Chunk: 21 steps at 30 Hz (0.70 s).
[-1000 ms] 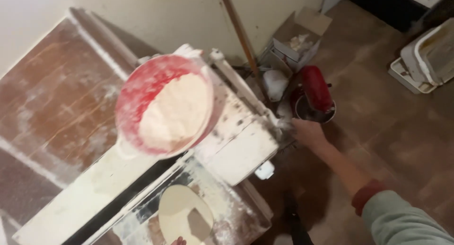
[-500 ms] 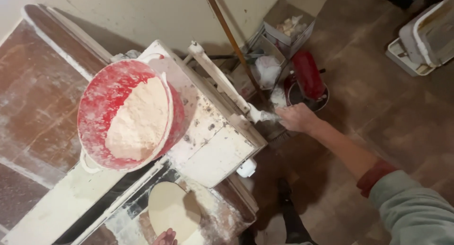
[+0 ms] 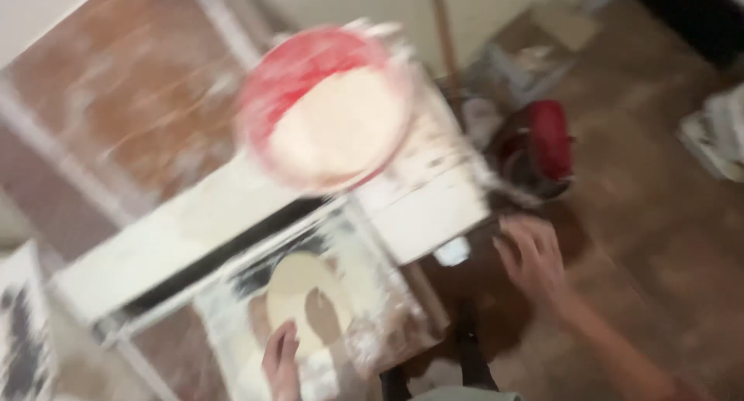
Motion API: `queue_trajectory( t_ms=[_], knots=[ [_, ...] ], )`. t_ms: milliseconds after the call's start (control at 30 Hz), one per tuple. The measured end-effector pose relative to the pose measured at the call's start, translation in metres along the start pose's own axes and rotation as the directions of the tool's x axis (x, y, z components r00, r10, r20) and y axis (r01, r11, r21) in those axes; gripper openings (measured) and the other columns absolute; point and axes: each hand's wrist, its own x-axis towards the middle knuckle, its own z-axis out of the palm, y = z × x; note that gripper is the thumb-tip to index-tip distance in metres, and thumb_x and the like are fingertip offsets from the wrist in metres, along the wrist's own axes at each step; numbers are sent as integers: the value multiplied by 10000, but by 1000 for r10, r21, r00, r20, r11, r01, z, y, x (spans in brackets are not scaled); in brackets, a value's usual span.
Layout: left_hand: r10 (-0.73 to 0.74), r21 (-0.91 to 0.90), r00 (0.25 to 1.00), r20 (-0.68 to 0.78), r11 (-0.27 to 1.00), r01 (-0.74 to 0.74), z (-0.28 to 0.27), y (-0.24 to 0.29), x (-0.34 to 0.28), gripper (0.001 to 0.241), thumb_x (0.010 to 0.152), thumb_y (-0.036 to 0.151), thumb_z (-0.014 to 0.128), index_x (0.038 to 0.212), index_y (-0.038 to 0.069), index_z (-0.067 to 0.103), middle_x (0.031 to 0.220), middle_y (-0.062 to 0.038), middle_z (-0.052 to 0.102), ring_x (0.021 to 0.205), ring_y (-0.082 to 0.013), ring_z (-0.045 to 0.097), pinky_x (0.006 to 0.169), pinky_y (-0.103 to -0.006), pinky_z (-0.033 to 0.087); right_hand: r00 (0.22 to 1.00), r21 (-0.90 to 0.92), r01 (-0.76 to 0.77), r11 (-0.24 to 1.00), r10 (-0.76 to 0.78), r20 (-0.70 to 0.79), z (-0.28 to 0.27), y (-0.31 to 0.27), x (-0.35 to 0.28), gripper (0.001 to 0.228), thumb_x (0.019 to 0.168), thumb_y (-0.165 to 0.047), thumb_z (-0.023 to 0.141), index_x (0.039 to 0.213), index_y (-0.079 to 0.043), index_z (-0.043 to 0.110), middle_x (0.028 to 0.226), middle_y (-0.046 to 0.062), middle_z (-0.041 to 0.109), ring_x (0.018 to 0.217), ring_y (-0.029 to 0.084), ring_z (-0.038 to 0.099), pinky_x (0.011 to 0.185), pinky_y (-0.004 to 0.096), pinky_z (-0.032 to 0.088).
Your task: Using a dough sheeter machine to flatten dough portions.
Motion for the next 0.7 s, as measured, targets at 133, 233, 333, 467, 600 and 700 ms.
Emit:
queue_trajectory(
  t_ms=[133, 233, 333, 467, 600, 700],
  knots=[
    [137, 362, 991, -3, 924, -127, -16, 1, 37, 416, 952, 210, 673, 1320, 16, 652, 1271, -165, 696, 1192, -267, 637, 1009, -359, 492, 965, 384, -39, 922, -65, 253, 48, -119, -44, 335, 867, -97, 735, 1194, -123, 664, 1194, 65, 646, 1115, 288, 633, 932, 440, 533],
    [398, 576, 913, 85, 728, -371, -33, -54, 99, 275, 927, 238, 680, 1180, 135, 715, 1219, -135, 710, 1109, -225, 661, 936, -352, 517, 837, 411, -298, 861, 29, 546, 108, -199, -24, 356, 908, -81, 681, 1260, -85, 633, 1189, 137, 616, 1100, 325, 624, 923, 441, 536],
    [555, 663, 806, 205, 527, -531, -35, -52, 97, 183, 906, 257, 672, 1047, 235, 787, 1153, -96, 747, 1024, -195, 706, 875, -342, 554, 726, 405, -517, 754, 135, 675, 224, -225, -40, 421, 941, -83, 632, 1349, -28, 540, 1241, 195, 563, 1132, 338, 614, 924, 437, 536],
    [536, 602, 813, 229, 578, -551, 4, -14, 110, 255, 885, 303, 710, 1092, 161, 756, 1142, -135, 729, 1037, -246, 695, 864, -371, 554, 633, 413, -720, 558, 284, 720, 345, -243, -56, 584, 871, -185, 633, 1393, -33, 421, 1226, 160, 611, 1097, 317, 685, 880, 431, 556],
    [527, 535, 807, 268, 615, -579, -12, -31, 132, 377, 864, 347, 749, 1137, 89, 723, 1132, -174, 709, 1049, -296, 682, 853, -400, 552, 754, 136, -414, 900, 255, 605, 357, -277, -38, 554, 856, -303, 767, 1298, -32, 569, 1226, 186, 621, 1127, 366, 623, 928, 457, 528],
    [535, 474, 790, 301, 634, -611, -25, -70, 160, 480, 848, 380, 779, 1171, 34, 697, 1124, -202, 694, 1059, -334, 672, 844, -421, 551, 715, 0, -261, 965, 193, 672, 378, -252, -45, 580, 858, -349, 822, 1312, -56, 613, 1274, 204, 634, 1167, 399, 598, 988, 481, 490]
  ],
)
